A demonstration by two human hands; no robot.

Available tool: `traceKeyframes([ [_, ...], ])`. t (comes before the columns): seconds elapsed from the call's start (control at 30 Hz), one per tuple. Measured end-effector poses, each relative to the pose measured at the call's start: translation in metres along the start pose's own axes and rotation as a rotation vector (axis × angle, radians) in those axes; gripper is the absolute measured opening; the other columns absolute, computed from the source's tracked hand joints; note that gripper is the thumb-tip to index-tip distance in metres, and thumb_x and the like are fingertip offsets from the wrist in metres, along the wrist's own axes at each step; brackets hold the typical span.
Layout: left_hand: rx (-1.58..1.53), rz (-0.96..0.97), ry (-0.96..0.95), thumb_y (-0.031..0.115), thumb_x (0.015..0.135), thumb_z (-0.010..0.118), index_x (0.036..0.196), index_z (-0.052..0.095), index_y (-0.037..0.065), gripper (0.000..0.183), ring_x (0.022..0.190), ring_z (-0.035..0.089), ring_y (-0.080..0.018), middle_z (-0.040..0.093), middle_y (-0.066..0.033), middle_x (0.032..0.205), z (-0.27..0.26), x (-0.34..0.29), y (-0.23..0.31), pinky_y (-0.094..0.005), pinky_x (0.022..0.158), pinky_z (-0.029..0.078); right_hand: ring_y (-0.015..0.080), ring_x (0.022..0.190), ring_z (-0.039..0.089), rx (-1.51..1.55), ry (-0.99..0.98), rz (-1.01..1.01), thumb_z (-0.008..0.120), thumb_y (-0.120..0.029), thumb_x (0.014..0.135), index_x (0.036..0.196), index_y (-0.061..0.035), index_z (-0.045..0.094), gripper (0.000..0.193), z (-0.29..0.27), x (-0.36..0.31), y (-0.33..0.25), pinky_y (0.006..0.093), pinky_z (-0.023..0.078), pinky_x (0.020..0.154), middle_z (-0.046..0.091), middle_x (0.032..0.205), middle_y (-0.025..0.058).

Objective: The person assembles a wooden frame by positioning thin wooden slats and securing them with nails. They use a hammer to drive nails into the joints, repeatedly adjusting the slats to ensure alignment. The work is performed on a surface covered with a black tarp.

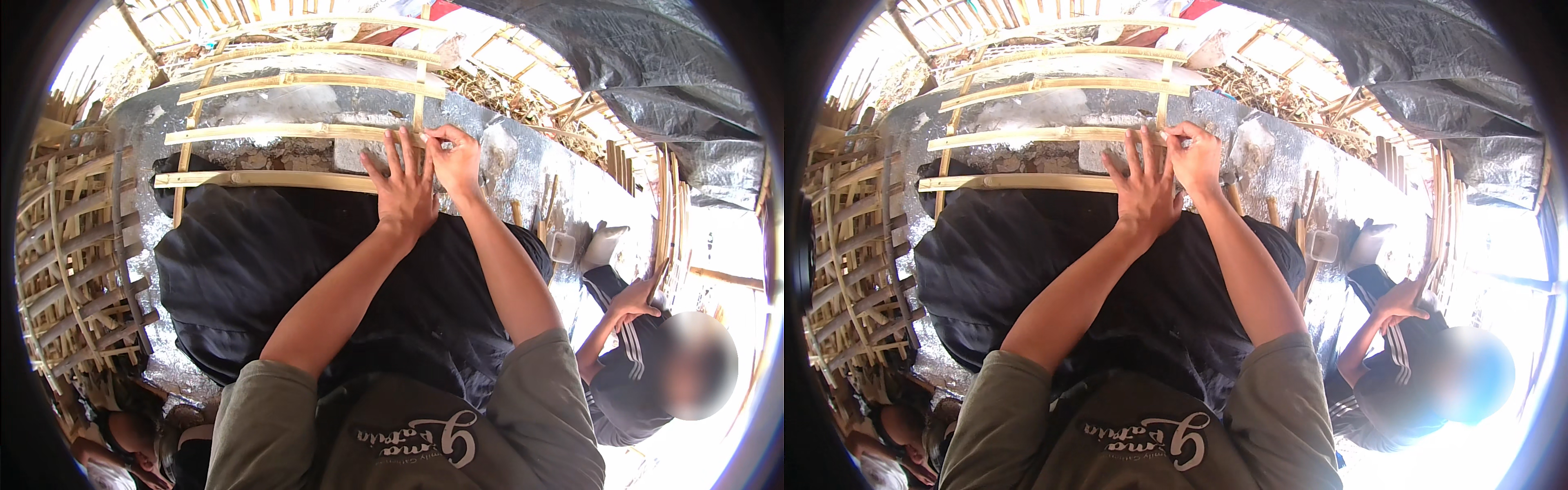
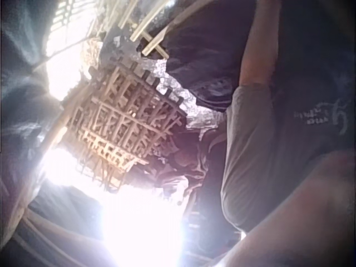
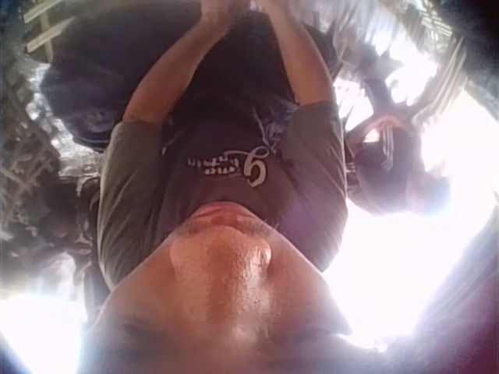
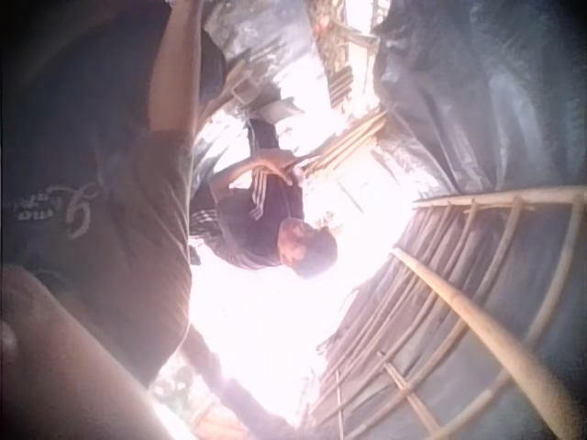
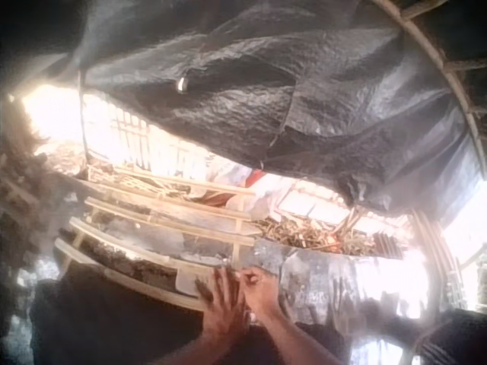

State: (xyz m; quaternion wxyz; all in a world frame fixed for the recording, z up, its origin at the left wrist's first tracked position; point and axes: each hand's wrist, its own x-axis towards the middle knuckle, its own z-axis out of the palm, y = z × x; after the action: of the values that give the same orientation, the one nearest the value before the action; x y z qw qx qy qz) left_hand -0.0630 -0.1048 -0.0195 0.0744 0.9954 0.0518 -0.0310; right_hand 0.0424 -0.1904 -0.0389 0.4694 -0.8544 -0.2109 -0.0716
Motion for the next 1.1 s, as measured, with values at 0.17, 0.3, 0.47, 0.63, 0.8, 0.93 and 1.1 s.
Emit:
traceKeyframes([
  [0.17, -0.002, -0.005, -0.014, 0.054, 0.091, 0.061, 0.164, 0.017, 0.014, 0.094, 0.153, 0.006, -0.0522, 0.006, -0.0282, 0.167, -0.002, 0.001, -0.001, -0.0825, 0.109, 0.015, 0.0250, 0.076, 0.075, -0.050, -0.017, 0.015, 0.072, -0.004, 0.086, 0.090, -0.0040, 0.076, 0.006, -0.003, 0.001, -0.010, 0.0334, 0.057, 0.071, 0.075, 0.084, 0.0130],
  [0.3, -0.007, 0.002, -0.014, 0.054, 0.090, 0.061, 0.164, 0.016, 0.013, 0.095, 0.153, 0.006, -0.0526, 0.007, -0.0286, 0.167, -0.001, 0.001, 0.000, -0.0828, 0.109, 0.015, 0.0280, 0.075, 0.073, -0.114, -0.027, -0.051, 0.072, -0.003, 0.084, 0.090, -0.0039, 0.075, 0.006, -0.004, 0.000, -0.010, 0.0355, 0.057, 0.069, 0.074, 0.083, 0.0134],
  [0.47, -0.002, 0.002, -0.009, 0.054, 0.090, 0.061, 0.164, 0.016, 0.011, 0.096, 0.153, 0.005, -0.0529, 0.007, -0.0289, 0.167, 0.003, 0.001, -0.001, -0.0836, 0.108, 0.014, 0.0299, 0.074, 0.071, -0.152, -0.025, -0.132, 0.073, -0.002, 0.083, 0.089, -0.0038, 0.074, 0.007, -0.003, 0.000, -0.013, 0.0373, 0.056, 0.068, 0.073, 0.084, 0.0128],
  [0.63, -0.023, 0.000, 0.000, 0.053, 0.091, 0.061, 0.163, 0.017, 0.011, 0.094, 0.153, 0.005, -0.0530, 0.007, -0.0290, 0.167, 0.002, 0.001, 0.000, -0.0839, 0.108, 0.014, 0.0292, 0.073, 0.070, -0.159, -0.032, -0.097, 0.073, -0.002, 0.083, 0.088, -0.0034, 0.074, 0.005, -0.003, 0.000, -0.018, 0.0370, 0.055, 0.068, 0.073, 0.083, 0.0121],
  [0.8, -0.023, -0.001, 0.007, 0.052, 0.092, 0.060, 0.163, 0.016, 0.010, 0.094, 0.153, 0.006, -0.0528, 0.008, -0.0285, 0.167, 0.003, 0.001, 0.000, -0.0836, 0.108, 0.014, 0.0294, 0.071, 0.069, -0.154, -0.028, -0.124, 0.073, -0.004, 0.084, 0.087, -0.0045, 0.074, 0.003, -0.001, 0.001, -0.012, 0.0377, 0.055, 0.066, 0.072, 0.082, 0.0118],
  [0.93, -0.021, -0.005, 0.020, 0.052, 0.091, 0.061, 0.163, 0.017, 0.010, 0.094, 0.153, 0.006, -0.0522, 0.008, -0.0278, 0.167, 0.004, 0.001, 0.000, -0.0830, 0.109, 0.014, 0.0305, 0.072, 0.068, -0.179, -0.020, -0.141, 0.073, -0.005, 0.083, 0.086, -0.0054, 0.074, 0.003, 0.000, 0.000, -0.011, 0.0392, 0.054, 0.066, 0.071, 0.080, 0.0115],
  [1.1, -0.094, -0.011, 0.068, 0.051, 0.088, 0.065, 0.162, 0.019, 0.009, 0.097, 0.154, 0.006, -0.0508, 0.008, -0.0265, 0.167, 0.008, 0.001, -0.002, -0.0823, 0.109, 0.013, 0.0310, 0.075, 0.068, -0.192, 0.003, -0.193, 0.073, -0.005, 0.082, 0.083, -0.0066, 0.073, 0.002, 0.002, 0.001, -0.014, 0.0404, 0.055, 0.068, 0.072, 0.081, 0.0086],
])
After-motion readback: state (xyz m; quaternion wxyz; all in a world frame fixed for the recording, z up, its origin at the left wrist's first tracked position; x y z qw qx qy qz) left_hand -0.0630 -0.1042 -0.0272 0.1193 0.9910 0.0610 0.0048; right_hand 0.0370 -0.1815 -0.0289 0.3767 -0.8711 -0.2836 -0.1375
